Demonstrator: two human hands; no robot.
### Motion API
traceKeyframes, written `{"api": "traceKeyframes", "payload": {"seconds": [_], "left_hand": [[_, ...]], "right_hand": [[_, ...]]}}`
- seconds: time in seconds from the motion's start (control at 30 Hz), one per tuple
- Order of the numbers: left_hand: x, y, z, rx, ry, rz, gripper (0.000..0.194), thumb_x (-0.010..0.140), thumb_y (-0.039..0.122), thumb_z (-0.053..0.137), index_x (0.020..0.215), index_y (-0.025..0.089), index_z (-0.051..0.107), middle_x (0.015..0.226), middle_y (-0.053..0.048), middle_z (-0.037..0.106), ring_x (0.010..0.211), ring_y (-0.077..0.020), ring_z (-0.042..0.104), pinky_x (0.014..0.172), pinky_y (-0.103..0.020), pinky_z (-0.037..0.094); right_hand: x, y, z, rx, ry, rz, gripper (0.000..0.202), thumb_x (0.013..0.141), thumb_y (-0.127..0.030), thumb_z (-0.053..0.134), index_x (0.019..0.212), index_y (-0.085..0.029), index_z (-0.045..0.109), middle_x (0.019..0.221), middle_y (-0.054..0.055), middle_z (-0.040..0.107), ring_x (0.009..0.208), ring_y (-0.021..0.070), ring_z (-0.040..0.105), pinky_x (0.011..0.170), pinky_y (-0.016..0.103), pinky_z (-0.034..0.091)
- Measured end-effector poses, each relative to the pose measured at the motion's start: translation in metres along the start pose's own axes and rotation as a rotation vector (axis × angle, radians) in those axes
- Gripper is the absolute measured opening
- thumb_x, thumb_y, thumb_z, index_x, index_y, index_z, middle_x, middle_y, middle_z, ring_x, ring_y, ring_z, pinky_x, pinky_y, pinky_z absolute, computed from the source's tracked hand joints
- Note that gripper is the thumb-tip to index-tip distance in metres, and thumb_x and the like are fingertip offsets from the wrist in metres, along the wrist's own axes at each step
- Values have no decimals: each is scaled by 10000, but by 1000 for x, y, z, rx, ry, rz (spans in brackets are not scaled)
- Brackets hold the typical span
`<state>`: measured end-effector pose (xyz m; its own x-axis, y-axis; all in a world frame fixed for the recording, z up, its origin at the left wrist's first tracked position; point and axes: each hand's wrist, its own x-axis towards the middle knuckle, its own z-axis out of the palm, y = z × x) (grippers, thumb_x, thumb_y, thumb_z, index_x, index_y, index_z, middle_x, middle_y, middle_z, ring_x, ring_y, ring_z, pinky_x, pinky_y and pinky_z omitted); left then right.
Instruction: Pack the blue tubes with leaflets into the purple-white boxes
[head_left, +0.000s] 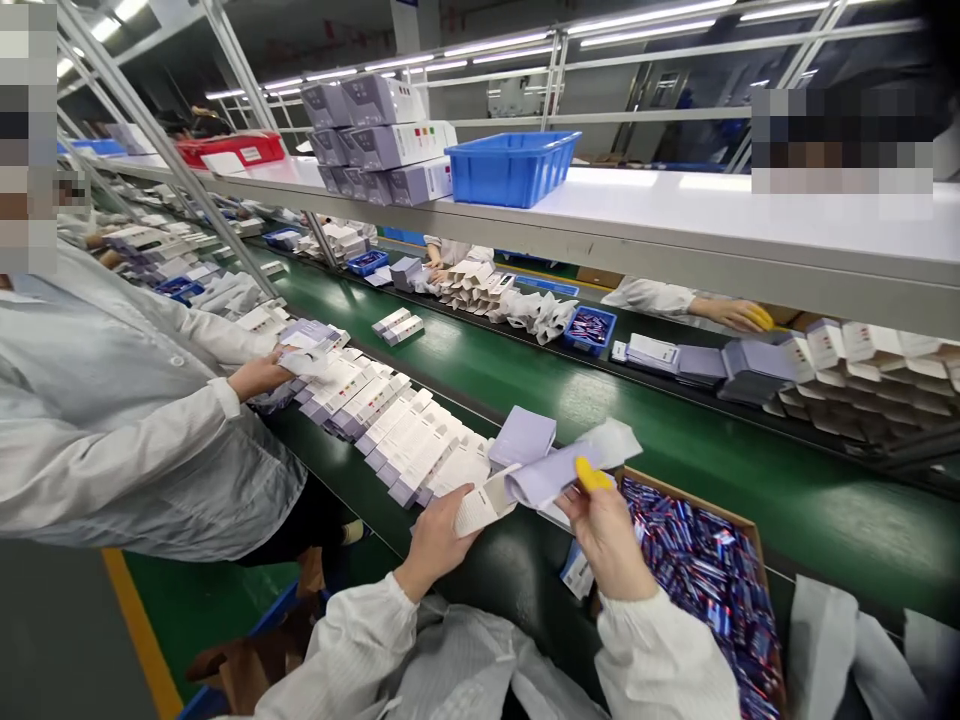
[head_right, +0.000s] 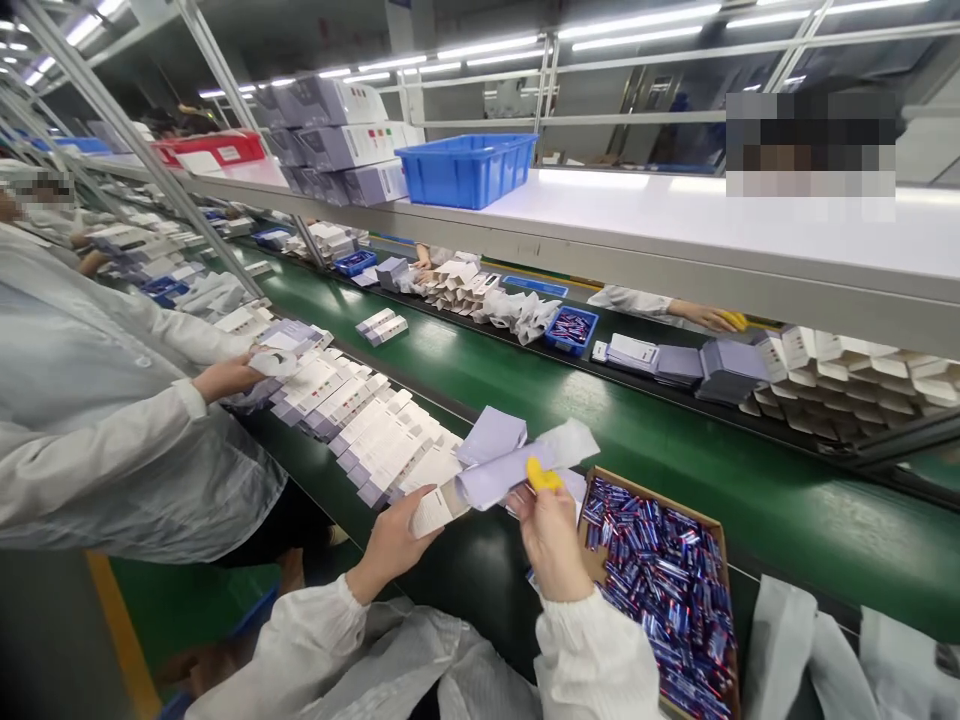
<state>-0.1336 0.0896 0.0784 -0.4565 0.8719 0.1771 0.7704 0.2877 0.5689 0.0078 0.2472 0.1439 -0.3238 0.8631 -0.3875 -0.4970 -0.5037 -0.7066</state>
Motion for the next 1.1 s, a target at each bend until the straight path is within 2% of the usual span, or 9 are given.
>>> {"api": "traceKeyframes", "payload": {"seconds": [0.07, 0.17, 0.33, 0.4, 0.57, 0.7, 0.83, 0.97, 1.1], "left_hand": [[0, 5, -3, -27, 9, 25, 476, 769, 393, 484, 1197, 218, 371, 1155, -55, 539, 1034, -205, 512, 850, -325, 409], [5, 12, -13, -21, -11, 27, 489, 757, 405, 491, 1196, 225, 376, 1157, -51, 543, 1036, -212, 512, 845, -328, 409], [11, 24, -26, 72, -215, -5, 558, 693, 432, 547, 1189, 234, 387, 1072, -62, 591, 936, -271, 560, 751, -355, 426], [12, 30, -27, 99, -262, -24, 559, 684, 444, 549, 1176, 227, 397, 1038, -69, 605, 903, -284, 571, 729, -357, 421], [12, 43, -22, 54, -286, -76, 513, 671, 450, 560, 1115, 229, 429, 976, -57, 623, 883, -270, 578, 700, -322, 412], [8, 46, -17, 58, -272, -120, 494, 683, 418, 547, 1123, 231, 421, 984, -58, 620, 886, -273, 575, 708, -328, 411], [6, 49, -15, 97, -262, -103, 516, 683, 362, 544, 1163, 234, 402, 1055, -75, 595, 904, -288, 568, 735, -351, 406], [4, 51, -10, 71, -219, -102, 519, 667, 352, 560, 1152, 240, 415, 1053, -86, 595, 881, -307, 573, 723, -374, 407], [2, 53, -6, 51, -215, -133, 525, 666, 360, 561, 1153, 229, 415, 1022, -96, 608, 883, -315, 573, 722, -384, 405]], "right_hand": [[0, 10, 8, -84, 19, -39, 460, 375, -242, 776, 739, -185, 502, 637, -60, 577, 575, 124, 562, 498, 287, 505], [0, 24, 6, -192, 76, -206, 428, 391, -306, 771, 677, -183, 477, 595, -70, 531, 568, 111, 528, 509, 269, 485], [2, 38, -6, -467, 118, -482, 307, 531, -355, 705, 592, -186, 456, 535, -64, 453, 502, 84, 424, 484, 230, 394], [2, 45, -9, -529, 121, -516, 288, 559, -360, 686, 580, -187, 457, 518, -69, 429, 483, 77, 387, 476, 227, 357], [0, 63, -16, -530, 27, -303, 297, 506, -365, 703, 580, -177, 486, 514, -60, 472, 505, 96, 426, 501, 237, 358], [-1, 65, -24, -496, 3, -200, 317, 472, -332, 729, 613, -175, 493, 533, -59, 516, 538, 108, 493, 552, 242, 408], [4, 53, -29, -276, 48, -132, 425, 505, -347, 720, 835, -199, 497, 739, -29, 619, 667, 150, 584, 590, 273, 475], [5, 42, -31, -388, -138, -122, 457, 557, -289, 711, 960, -203, 512, 876, 1, 649, 814, 169, 597, 685, 273, 477], [1, 34, -36, -589, -366, -114, 281, 572, -254, 690, 824, -171, 596, 828, 18, 661, 826, 182, 590, 774, 283, 436]]}}
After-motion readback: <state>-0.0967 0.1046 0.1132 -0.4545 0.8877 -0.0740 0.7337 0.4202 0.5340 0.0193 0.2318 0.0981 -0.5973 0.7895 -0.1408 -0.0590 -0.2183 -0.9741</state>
